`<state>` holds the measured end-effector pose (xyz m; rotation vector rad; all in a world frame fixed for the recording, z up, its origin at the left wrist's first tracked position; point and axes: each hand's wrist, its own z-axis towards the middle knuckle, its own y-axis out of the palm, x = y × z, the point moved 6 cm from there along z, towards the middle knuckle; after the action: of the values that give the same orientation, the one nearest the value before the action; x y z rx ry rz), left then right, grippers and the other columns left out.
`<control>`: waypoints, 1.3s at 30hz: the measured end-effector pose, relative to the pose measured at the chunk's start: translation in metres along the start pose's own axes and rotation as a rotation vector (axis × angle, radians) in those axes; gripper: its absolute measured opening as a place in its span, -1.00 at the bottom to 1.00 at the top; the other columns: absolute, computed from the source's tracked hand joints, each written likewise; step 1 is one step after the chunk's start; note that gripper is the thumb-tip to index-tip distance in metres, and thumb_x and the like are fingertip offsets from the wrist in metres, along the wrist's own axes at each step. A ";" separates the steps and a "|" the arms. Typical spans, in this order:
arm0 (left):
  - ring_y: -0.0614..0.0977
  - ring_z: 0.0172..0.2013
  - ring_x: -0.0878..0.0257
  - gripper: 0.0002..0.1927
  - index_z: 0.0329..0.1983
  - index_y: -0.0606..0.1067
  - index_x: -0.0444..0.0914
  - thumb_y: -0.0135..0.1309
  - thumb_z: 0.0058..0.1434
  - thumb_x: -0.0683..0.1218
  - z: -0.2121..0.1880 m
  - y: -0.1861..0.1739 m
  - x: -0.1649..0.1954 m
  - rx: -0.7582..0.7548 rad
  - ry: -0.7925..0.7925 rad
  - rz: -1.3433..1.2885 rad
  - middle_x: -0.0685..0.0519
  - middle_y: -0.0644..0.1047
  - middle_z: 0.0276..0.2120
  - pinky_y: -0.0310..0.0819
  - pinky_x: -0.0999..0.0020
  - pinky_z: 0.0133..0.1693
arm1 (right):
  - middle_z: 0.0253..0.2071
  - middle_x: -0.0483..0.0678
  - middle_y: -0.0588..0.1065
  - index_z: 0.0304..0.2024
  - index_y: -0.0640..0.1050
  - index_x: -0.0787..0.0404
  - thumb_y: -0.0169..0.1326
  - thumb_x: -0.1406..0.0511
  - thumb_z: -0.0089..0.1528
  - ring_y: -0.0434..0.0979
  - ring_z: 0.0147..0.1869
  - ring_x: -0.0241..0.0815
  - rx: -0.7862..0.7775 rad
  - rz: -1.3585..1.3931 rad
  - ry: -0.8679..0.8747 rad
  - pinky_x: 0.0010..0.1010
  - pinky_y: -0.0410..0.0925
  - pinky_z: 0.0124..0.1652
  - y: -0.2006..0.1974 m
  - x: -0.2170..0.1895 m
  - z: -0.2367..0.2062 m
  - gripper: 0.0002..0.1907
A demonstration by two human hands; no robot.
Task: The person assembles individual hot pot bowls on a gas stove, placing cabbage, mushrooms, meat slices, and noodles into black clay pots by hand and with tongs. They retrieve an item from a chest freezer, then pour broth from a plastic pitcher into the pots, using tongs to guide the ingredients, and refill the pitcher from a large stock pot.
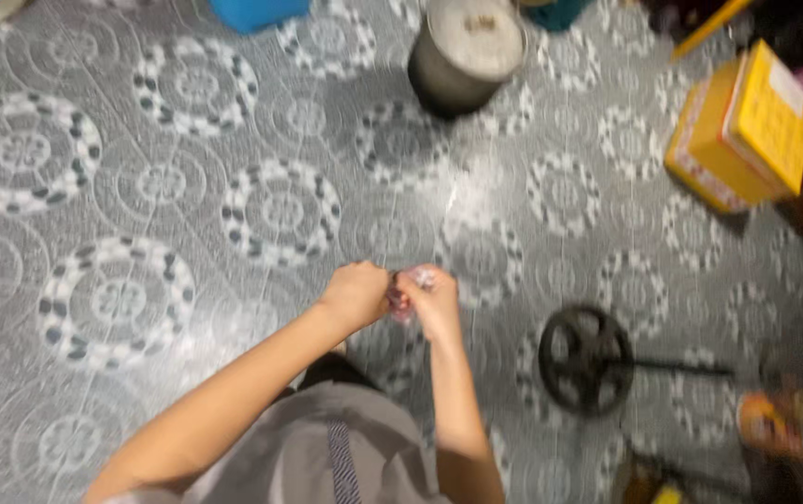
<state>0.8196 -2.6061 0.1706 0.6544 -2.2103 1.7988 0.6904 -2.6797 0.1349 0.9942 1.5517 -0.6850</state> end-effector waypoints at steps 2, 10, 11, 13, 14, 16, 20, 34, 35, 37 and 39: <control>0.70 -0.25 -0.07 -0.73 -0.30 0.69 -0.26 0.21 0.19 0.05 0.070 -0.030 -0.049 0.053 -0.100 -0.179 -0.19 0.65 -0.34 0.57 0.11 -0.19 | -0.48 -0.08 0.55 -0.28 0.60 0.37 0.26 0.44 0.20 0.49 -0.49 -0.36 -0.004 -0.065 -0.032 -0.51 0.35 -0.48 0.026 -0.030 0.081 -0.90; 0.58 -0.41 0.32 -0.78 -0.19 0.62 -0.26 0.12 0.32 -0.01 0.328 -0.077 -0.241 -0.212 -0.492 -1.806 0.14 0.61 -0.42 0.46 0.29 -0.35 | -0.39 -0.10 0.59 -0.24 0.60 0.33 0.24 0.41 0.20 0.60 -0.37 -0.36 -0.086 -0.280 -0.160 -0.48 0.49 -0.39 0.128 -0.111 0.392 -0.89; 0.61 -0.37 0.29 -0.77 -0.21 0.60 -0.26 0.06 0.31 -0.01 0.363 -0.091 -0.262 -0.207 -0.480 -1.916 0.12 0.62 -0.41 0.48 0.27 -0.30 | -0.35 -0.08 0.59 -0.24 0.60 0.33 0.25 0.41 0.21 0.62 -0.31 -0.35 -0.125 -0.335 -0.273 -0.49 0.49 -0.34 0.142 -0.126 0.435 -0.89; 0.66 -0.29 0.23 -0.75 -0.23 0.55 -0.25 -0.04 0.30 -0.01 0.426 -0.120 -0.305 -0.200 -0.468 -2.131 0.08 0.66 -0.40 0.52 0.22 -0.20 | -0.28 -0.05 0.57 -0.21 0.62 0.32 0.24 0.41 0.22 0.64 -0.24 -0.31 -0.180 -0.411 -0.396 -0.48 0.50 -0.28 0.172 -0.149 0.513 -0.89; 0.66 -0.25 0.24 -0.76 -0.22 0.55 -0.24 -0.05 0.32 -0.01 0.458 -0.135 -0.325 -0.171 -0.517 -2.127 0.09 0.64 -0.39 0.49 0.21 -0.16 | -0.26 -0.03 0.55 -0.18 0.63 0.30 0.23 0.41 0.22 0.63 -0.22 -0.27 -0.195 -0.438 -0.411 -0.46 0.50 -0.28 0.184 -0.160 0.551 -0.87; 0.66 -0.17 0.26 -0.77 -0.19 0.54 -0.21 -0.06 0.37 -0.01 0.528 -0.170 -0.370 -0.086 -0.597 -2.108 0.12 0.60 -0.38 0.45 0.19 -0.08 | -0.23 0.01 0.53 -0.17 0.63 0.28 0.22 0.43 0.20 0.62 -0.16 -0.17 -0.188 -0.544 -0.541 -0.39 0.48 -0.23 0.212 -0.190 0.627 -0.86; 0.60 -0.08 0.23 -0.81 -0.13 0.54 -0.17 -0.03 0.46 -0.02 0.667 -0.237 -0.412 -0.011 -0.462 -2.289 0.13 0.60 -0.24 0.40 0.16 0.05 | -0.21 0.04 0.57 -0.22 0.61 0.28 0.20 0.47 0.20 0.62 -0.13 -0.05 -0.038 -0.604 -0.608 -0.32 0.45 -0.14 0.233 -0.241 0.761 -0.89; 0.46 0.24 0.34 -0.62 0.23 0.49 -0.29 -0.03 0.44 -0.02 1.165 -0.512 -0.473 0.368 -0.026 -2.135 0.09 0.53 0.18 0.20 0.35 0.29 | -0.06 0.05 0.52 -0.23 0.56 0.23 0.34 0.40 -0.02 0.48 0.05 0.11 0.275 -0.747 -0.832 -0.15 0.36 0.03 0.214 -0.393 1.302 -0.68; 0.44 0.25 0.36 -0.60 0.26 0.47 -0.27 -0.03 0.42 -0.03 1.199 -0.530 -0.482 0.351 -0.081 -2.104 0.11 0.51 0.21 0.17 0.36 0.27 | -0.04 0.06 0.51 -0.24 0.55 0.22 0.33 0.40 -0.02 0.48 0.07 0.11 0.294 -0.746 -0.843 -0.16 0.36 0.04 0.217 -0.409 1.342 -0.68; 0.41 0.26 0.40 -0.55 0.32 0.44 -0.23 -0.04 0.39 -0.04 1.260 -0.561 -0.502 0.318 -0.198 -2.045 0.15 0.48 0.25 0.11 0.37 0.24 | -0.03 0.06 0.50 -0.23 0.54 0.20 0.31 0.41 -0.03 0.47 0.08 0.12 0.322 -0.756 -0.838 -0.14 0.34 0.05 0.225 -0.437 1.413 -0.67; 0.44 0.22 0.35 -0.55 0.32 0.43 -0.25 -0.03 0.38 -0.07 1.324 -0.599 -0.523 0.373 -0.190 -2.037 0.10 0.49 0.23 0.20 0.27 0.18 | -0.04 0.07 0.50 -0.20 0.55 0.21 0.27 0.45 -0.06 0.46 0.07 0.14 0.336 -0.779 -0.838 -0.11 0.31 0.06 0.234 -0.466 1.486 -0.64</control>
<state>1.7027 -3.8737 0.1620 1.9838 -0.2602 0.7736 1.6292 -3.9354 0.2853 0.1915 1.0270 -1.6919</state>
